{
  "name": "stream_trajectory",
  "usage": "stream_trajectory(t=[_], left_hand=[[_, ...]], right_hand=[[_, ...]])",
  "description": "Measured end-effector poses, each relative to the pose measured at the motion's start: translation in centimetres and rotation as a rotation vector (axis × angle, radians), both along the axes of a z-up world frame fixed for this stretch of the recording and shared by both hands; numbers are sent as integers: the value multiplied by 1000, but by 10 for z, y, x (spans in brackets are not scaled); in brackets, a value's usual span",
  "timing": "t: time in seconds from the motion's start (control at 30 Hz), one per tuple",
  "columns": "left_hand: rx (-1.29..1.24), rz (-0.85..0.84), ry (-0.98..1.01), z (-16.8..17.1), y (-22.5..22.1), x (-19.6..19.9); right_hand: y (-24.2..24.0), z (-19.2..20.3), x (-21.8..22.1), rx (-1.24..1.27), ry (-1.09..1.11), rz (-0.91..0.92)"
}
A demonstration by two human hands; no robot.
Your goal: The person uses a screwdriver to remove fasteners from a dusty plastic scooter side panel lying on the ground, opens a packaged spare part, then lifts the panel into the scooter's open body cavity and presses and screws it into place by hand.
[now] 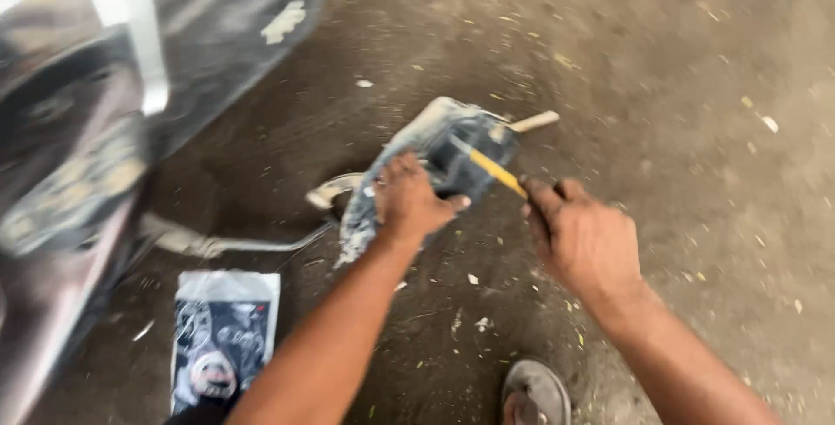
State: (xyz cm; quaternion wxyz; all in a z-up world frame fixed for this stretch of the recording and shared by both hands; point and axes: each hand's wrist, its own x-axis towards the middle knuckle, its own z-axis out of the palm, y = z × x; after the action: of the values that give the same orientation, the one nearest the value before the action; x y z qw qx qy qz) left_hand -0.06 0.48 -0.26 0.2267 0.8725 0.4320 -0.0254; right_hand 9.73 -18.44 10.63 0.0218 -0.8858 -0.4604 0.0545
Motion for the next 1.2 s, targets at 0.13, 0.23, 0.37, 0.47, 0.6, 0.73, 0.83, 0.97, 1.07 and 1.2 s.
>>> stream_trajectory(t=[0.13,0.23,0.37,0.47,0.6,0.73,0.83,0.97,1.07,1.2], left_hand=[[95,-52,19,23,5,43],[97,-102,62,24,19,90],[-11,-72,177,21,25,114],[-16,-27,152,11,21,115],[63,-9,88,9,19,114],[68,-1,65,13,21,112],[51,-18,84,3,22,114],[45,-22,103,6,22,114],[41,-21,99,9,21,113],[41,-18,83,10,21,113]], right_hand=[[-12,-17,35,107,-71,-92],[-2,-31,52,2,2,-138],[6,-37,60,19,12,-123],[9,-37,65,-1,8,-101],[12,-35,69,-25,-39,-25],[13,-35,70,-11,-47,-21],[11,-40,71,-27,-85,13],[14,-34,67,-105,-68,2],[13,-36,63,-73,-109,22],[12,-38,60,-50,-153,41]])
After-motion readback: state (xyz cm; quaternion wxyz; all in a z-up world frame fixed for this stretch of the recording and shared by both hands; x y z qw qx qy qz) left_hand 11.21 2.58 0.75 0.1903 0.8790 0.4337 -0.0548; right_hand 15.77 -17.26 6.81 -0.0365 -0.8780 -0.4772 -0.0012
